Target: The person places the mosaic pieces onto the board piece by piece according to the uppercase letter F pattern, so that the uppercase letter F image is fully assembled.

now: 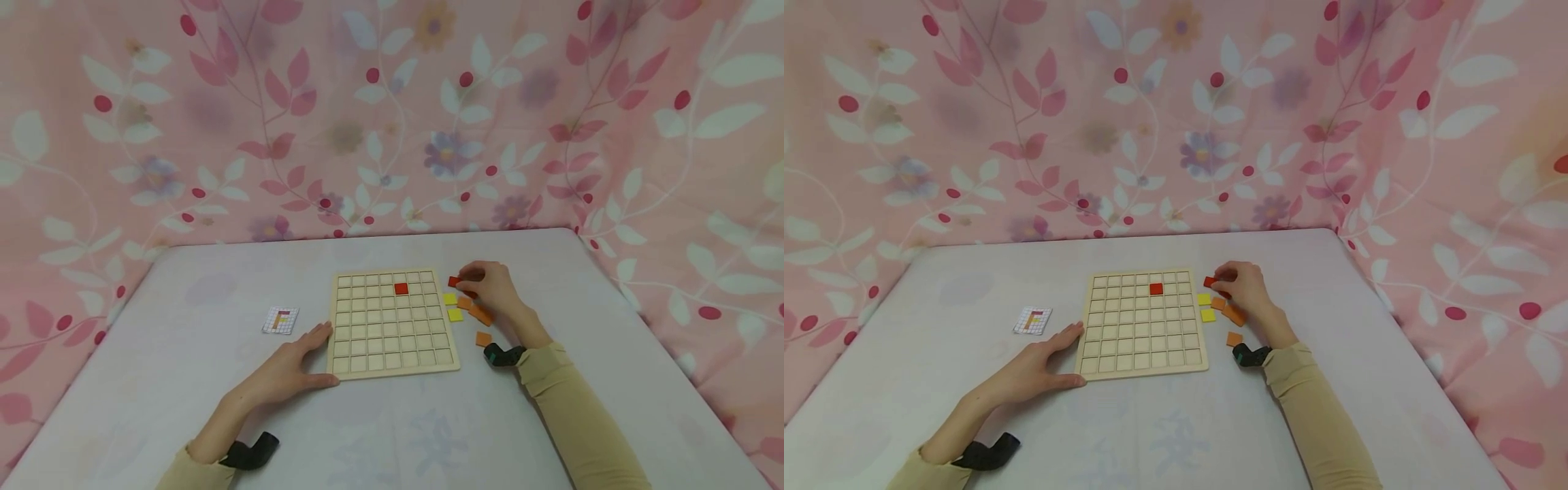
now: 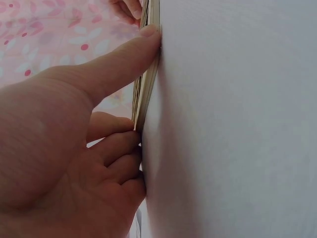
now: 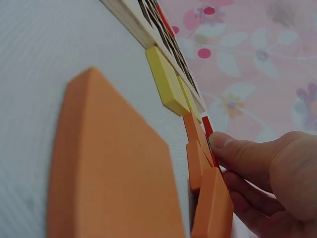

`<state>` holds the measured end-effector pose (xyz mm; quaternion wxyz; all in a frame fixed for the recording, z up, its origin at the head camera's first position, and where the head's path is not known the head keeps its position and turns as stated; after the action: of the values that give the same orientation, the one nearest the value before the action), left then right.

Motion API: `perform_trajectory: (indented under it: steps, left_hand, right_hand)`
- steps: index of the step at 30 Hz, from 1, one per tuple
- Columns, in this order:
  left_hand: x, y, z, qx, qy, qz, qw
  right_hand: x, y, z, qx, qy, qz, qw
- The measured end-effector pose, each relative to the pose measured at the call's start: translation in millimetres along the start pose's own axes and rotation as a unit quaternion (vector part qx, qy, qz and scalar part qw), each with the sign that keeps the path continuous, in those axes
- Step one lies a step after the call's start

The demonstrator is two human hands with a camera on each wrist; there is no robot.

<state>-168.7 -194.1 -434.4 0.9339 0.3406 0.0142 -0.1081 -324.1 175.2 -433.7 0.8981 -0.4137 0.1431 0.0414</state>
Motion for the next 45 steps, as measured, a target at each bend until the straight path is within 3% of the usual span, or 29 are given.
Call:
perform_trajectory:
  steps: [7,13,22,32,45]
  left_hand:
    - [-1.2,-0.5,-0.9,0.000,0.002,-0.001,1.0000]
    - [-1.5,-0.4,-1.0,-0.001,0.002,-0.005,1.0000]
    - [-0.4,-0.3,-3.1,0.001,-0.001,-0.010,1.0000]
    - [-0.5,-0.9,-1.2,0.003,-0.001,0.001,1.0000]
    - [-1.6,-1.3,-1.1,0.002,-0.002,0.001,1.0000]
  right_hand:
    - [0,0,1,-0.017,0.001,-0.019,1.000]
    - [3,-13,1,-0.045,-0.002,-0.024,0.999]
    - [6,-42,-4,-0.043,0.000,0.042,0.998]
    - [10,-70,-28,-0.073,-0.019,0.068,0.995]
    - [7,-91,-62,-0.058,-0.047,0.078,0.994]
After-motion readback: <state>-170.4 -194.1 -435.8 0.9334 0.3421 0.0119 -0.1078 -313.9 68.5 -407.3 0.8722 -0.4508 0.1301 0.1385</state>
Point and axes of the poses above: each hand's wrist, its own x-axis away from the middle knuckle, its own z-axis out of the back of the hand, y = z × x, the point moved 5 cm from there along -x, towards the middle knuckle, and after that the axes turned 15 degrees about y, right-handed, at the moved point
